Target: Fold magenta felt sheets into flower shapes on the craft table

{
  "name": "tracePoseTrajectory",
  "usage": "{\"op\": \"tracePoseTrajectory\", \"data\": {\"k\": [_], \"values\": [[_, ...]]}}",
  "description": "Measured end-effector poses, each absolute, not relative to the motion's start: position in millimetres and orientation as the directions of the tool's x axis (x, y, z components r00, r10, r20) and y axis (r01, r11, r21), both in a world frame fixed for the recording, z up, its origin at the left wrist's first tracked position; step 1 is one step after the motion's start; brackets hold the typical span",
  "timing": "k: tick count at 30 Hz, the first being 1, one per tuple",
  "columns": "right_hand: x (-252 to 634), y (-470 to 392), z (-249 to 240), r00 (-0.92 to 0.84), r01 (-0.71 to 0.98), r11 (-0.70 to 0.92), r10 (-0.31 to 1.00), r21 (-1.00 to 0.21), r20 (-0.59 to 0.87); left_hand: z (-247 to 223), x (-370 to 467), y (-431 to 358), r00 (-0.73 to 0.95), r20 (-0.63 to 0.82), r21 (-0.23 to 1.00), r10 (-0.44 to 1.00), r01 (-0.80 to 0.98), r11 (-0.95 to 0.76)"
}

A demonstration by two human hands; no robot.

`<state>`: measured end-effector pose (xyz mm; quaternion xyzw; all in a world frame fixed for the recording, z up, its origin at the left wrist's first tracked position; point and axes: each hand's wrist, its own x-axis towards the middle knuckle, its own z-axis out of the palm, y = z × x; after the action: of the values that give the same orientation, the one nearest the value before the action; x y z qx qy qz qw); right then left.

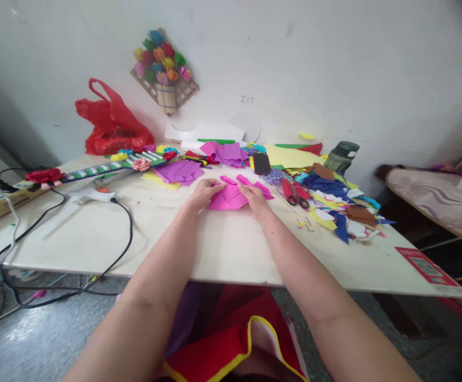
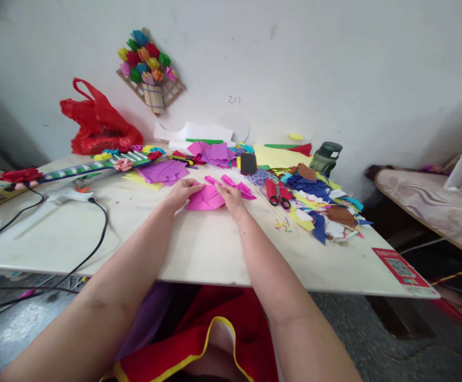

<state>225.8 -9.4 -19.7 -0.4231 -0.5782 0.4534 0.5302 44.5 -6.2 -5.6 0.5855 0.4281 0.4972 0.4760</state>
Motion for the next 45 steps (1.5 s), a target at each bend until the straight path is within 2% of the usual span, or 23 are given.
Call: {"op": "tracePoseTrajectory", "data": {"k": [3, 6, 15, 20, 25, 28, 33, 38, 45], "values": [[226, -10, -19, -0.143, -0.111, 0.117, 0.981, -0.987, 0.133, -7, 47, -3, 0.031, 0.196, 0.979, 0.980, -0.056, -0.194], [224, -10, -20, -0.227, -0.148, 0.065, 0.969, -0.987, 0.098, -8, 49, 1, -0.029, 0.206, 0.970, 0.978, -0.125, -0.208], [221, -8, -18, -0.079, -0.060, 0.052, 0.995, -0.997, 0.056, -5, 46, -2, 0.091, 0.119, 0.964, 0.989, -0.248, -0.093], [227, -10, -19, -0.217, 0.002, 0.060, 0.974, -0.998, 0.058, -1, 42, -7, 0.171, 0.091, 0.975, 0.981, -0.218, -0.052], [230, -13, -16, -0.310, 0.047, 0.078, 0.949, -0.996, 0.059, 0, 42, -10, 0.301, 0.055, 0.995, 0.952, -0.099, -0.026], [229, -13, -16, -0.302, 0.022, 0.080, 0.951, -0.997, 0.070, 0, 44, -10, 0.274, 0.070, 0.996, 0.959, -0.063, -0.055], [227, -9, -19, -0.239, -0.023, 0.121, 0.963, -0.992, 0.123, -2, 45, -10, 0.212, 0.154, 0.985, 0.965, -0.107, -0.134], [229, -1, -24, -0.136, -0.009, 0.161, 0.978, -0.987, 0.160, -1, 47, -10, 0.252, 0.052, 0.992, 0.966, -0.125, -0.021], [231, -9, -20, -0.266, 0.016, 0.137, 0.955, -0.990, 0.128, -1, 43, -10, 0.226, 0.104, 0.992, 0.969, -0.096, -0.085]]}}
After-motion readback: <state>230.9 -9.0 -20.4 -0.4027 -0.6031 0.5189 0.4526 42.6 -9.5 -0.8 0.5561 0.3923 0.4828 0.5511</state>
